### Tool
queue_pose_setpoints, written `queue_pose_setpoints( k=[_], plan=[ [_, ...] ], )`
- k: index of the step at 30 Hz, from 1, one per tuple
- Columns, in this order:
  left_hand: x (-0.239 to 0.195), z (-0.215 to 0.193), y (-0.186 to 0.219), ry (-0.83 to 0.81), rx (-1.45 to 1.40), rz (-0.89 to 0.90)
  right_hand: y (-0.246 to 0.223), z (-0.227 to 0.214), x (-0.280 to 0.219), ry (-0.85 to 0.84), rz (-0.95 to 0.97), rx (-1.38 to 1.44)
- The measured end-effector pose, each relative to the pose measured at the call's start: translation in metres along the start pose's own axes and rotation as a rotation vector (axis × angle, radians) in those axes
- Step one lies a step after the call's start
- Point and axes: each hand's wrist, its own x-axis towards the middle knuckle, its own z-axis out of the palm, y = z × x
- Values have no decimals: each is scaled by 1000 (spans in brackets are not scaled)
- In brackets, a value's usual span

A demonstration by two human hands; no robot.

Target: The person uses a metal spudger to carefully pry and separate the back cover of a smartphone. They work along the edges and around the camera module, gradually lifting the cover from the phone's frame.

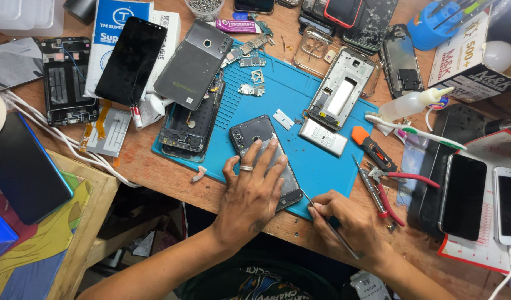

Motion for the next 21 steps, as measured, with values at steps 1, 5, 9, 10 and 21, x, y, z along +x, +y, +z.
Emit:
queue_pose_setpoints(
  k=[1, 5, 9, 10, 21],
  plan=[
    [0, 0, 0, 2, -3, 1, 0, 1, 1, 8, 1, -17],
    [-1, 1, 0, 5, -15, -2, 7, 6, 15, 19, -35, -58],
    [-1, -3, -1, 45, -35, 13, 19, 10, 36, 17, -90, -63],
    [-1, -3, -1, 59, -53, 13, 21, 10, 41, 11, -83, -74],
    [-4, -7, -1, 75, -66, 3, 26, 22, 96, 40, -147, -76]
  ],
)
